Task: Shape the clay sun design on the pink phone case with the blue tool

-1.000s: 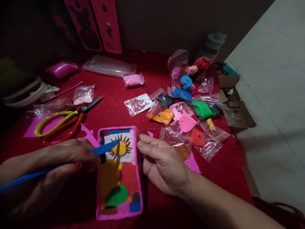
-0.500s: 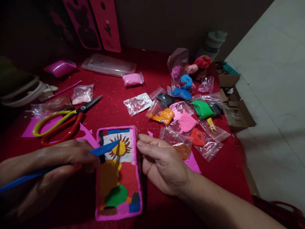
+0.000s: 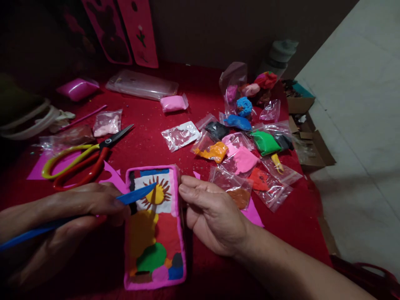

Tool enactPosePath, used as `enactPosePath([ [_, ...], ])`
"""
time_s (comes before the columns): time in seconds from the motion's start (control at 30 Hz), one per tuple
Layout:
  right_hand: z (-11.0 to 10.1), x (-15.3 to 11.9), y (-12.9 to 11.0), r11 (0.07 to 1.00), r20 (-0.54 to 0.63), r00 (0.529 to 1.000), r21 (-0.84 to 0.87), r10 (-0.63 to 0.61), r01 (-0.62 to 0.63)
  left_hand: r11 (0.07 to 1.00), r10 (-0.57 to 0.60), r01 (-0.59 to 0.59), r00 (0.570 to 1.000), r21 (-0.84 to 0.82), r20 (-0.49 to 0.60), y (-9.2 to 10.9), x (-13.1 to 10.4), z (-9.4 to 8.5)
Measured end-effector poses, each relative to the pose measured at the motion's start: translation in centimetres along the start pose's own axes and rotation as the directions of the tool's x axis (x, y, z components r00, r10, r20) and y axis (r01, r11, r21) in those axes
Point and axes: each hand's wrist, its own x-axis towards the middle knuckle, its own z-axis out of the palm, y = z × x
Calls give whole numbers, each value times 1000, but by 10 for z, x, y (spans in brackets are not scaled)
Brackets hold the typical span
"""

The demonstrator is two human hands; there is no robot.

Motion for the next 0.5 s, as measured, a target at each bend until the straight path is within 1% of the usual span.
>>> enactPosePath([
  [0.1,0,0,0,1000,-6,1000,-7,8,-8,1000,-1,1,1000,2,2,0,0,0],
  [0.2,0,0,0,1000,-24,1000,-16,15,-16,1000,-14,14,1000,-19,-17,0,-3,1],
  [0.27,0,0,0,1000,-30,999,-16,18,-19,999,-28,26,998,-39,-56,0,-6,2],
  [0.37,0,0,0,1000,-18,1000,6,9,-8,995,-80,73,990,-69,-116,-1,-9,5],
  [0.43,0,1,0,1000,1,1000,19,5,-5,995,-82,74,991,-74,-107,-2,-9,5],
  [0.5,0,1,0,1000,11,1000,25,-1,0,997,-41,37,997,-61,-60,-2,-8,4],
])
